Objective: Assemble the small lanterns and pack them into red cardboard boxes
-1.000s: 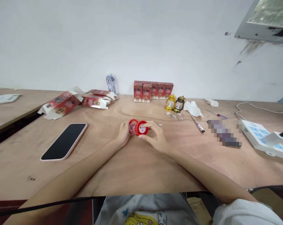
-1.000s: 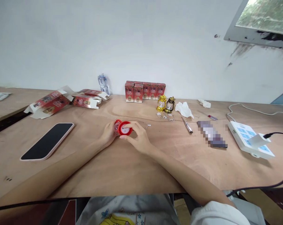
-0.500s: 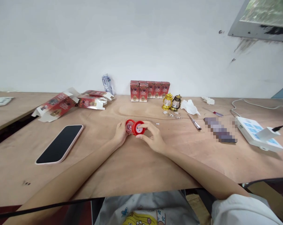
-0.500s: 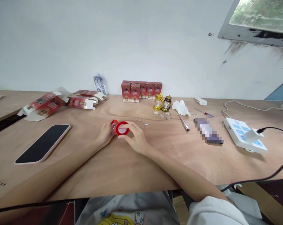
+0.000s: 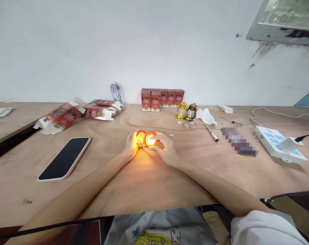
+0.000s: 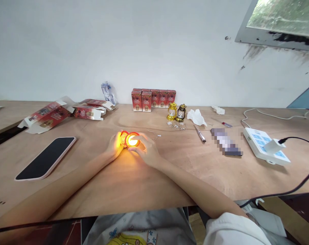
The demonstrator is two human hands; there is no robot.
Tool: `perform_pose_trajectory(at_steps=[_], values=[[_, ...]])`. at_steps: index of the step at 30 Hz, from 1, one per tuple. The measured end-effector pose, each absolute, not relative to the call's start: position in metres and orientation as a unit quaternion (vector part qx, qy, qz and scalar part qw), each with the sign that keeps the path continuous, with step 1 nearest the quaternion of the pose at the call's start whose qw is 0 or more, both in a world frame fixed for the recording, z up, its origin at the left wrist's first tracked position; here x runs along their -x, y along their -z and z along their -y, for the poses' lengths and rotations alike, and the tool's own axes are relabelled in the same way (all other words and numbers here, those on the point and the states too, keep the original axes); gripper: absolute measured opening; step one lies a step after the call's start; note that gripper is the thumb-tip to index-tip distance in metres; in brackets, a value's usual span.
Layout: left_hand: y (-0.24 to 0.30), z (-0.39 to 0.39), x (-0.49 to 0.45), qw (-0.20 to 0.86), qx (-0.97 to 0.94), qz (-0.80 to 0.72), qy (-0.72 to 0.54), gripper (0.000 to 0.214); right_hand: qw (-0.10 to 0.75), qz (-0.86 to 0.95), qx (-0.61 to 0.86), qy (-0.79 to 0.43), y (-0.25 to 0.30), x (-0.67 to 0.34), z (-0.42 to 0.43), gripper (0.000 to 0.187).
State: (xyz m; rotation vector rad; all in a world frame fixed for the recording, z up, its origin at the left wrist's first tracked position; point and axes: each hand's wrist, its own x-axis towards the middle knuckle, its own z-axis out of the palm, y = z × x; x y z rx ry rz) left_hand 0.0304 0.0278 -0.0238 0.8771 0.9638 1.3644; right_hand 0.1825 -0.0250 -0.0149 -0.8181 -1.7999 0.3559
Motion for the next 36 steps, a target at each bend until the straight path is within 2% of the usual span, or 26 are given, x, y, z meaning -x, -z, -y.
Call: perform_pose_trajectory(at_steps=[9, 13, 15, 17, 18, 20, 22, 24, 30, 36], values=[[0.02, -0.025, -0.031, 0.59, -0.386, -0.417, -0.574, 0.024, 0.529, 0.769, 0.338, -0.123, 0.02, -0.183, 0.024, 0.023], [0.018, -0.024, -0.03, 0.604, -0.382, -0.399, -0.575, 0.026, 0.524, 0.784, 0.313, -0.11, 0.022, -0.188, 0.02, 0.033], [0.017, -0.024, -0.03, 0.608, -0.367, -0.395, -0.583, 0.023, 0.526, 0.776, 0.335, -0.095, 0.023, -0.196, 0.011, 0.035], [0.016, -0.025, -0.031, 0.611, -0.345, -0.4, -0.589, 0.02, 0.515, 0.754, 0.404, -0.051, 0.023, -0.211, -0.001, 0.03], [0.015, -0.025, -0.031, 0.613, -0.336, -0.405, -0.589, 0.019, 0.486, 0.747, 0.453, -0.022, 0.022, -0.221, -0.007, 0.025], [0.013, -0.026, -0.031, 0.616, -0.33, -0.41, -0.587, 0.018, 0.375, 0.759, 0.531, 0.022, 0.021, -0.239, -0.018, 0.022], [0.012, -0.025, -0.031, 0.619, -0.333, -0.409, -0.582, 0.017, 0.259, 0.776, 0.573, 0.052, 0.019, -0.254, -0.024, 0.029], [0.012, -0.025, -0.031, 0.619, -0.334, -0.408, -0.582, 0.017, 0.183, 0.783, 0.589, 0.08, 0.017, -0.262, -0.025, 0.035], [0.012, -0.024, -0.032, 0.615, -0.339, -0.409, -0.583, 0.018, 0.086, 0.802, 0.577, 0.13, 0.012, -0.26, -0.023, 0.036], [0.013, -0.025, -0.032, 0.611, -0.348, -0.405, -0.584, 0.019, 0.053, 0.809, 0.566, 0.147, 0.012, -0.262, -0.025, 0.035]])
